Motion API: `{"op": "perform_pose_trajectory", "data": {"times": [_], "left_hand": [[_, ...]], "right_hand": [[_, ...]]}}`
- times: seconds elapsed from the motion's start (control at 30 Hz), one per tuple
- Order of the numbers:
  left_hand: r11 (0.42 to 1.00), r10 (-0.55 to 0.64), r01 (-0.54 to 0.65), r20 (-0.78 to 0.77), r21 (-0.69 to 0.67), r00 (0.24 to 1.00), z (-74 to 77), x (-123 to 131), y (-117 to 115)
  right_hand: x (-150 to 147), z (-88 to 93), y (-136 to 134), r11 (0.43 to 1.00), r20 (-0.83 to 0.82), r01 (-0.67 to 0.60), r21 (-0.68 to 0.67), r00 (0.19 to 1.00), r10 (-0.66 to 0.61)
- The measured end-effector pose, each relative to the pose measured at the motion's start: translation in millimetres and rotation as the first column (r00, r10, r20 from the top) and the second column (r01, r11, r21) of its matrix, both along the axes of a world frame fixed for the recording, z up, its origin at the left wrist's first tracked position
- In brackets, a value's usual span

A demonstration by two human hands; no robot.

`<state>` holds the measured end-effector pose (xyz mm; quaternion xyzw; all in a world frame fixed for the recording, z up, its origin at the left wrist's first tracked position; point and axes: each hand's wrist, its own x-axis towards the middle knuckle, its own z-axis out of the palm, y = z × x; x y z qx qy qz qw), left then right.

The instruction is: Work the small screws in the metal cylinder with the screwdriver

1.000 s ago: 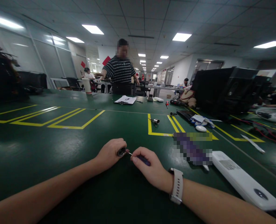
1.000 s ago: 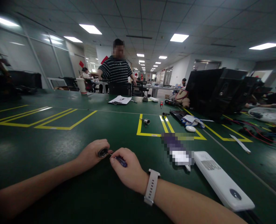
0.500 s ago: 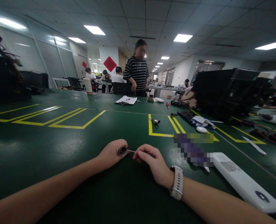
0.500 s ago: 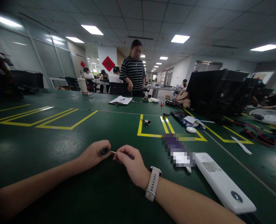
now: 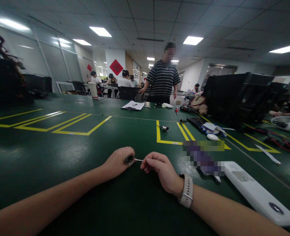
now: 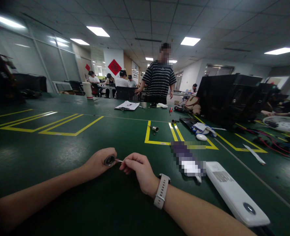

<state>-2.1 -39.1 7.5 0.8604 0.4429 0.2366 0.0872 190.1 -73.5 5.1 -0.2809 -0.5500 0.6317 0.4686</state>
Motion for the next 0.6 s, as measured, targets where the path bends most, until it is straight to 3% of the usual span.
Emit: {"op": "perform_pose_trajectory", "data": {"times": [0.23, 0.37, 0.6], "left_hand": [[0.996, -0.039, 0.048, 0.115, -0.080, 0.993, 1.2, -1, 1], [0.997, -0.024, 0.031, 0.104, -0.072, 0.994, 0.3, 0, 2], [0.993, 0.115, -0.116, -0.020, -0.030, 0.993, 2.7, 3, -1]], "right_hand": [[0, 1.0, -1, 0.999, -0.028, -0.048, -0.021, 0.998, 0.047], [1, -0.8, -2, 1.000, -0.005, -0.005, 0.017, 1.000, 0.005], [1, 7.5, -10, 0.966, 0.280, 0.072, 0.247, 0.949, -0.142]]}}
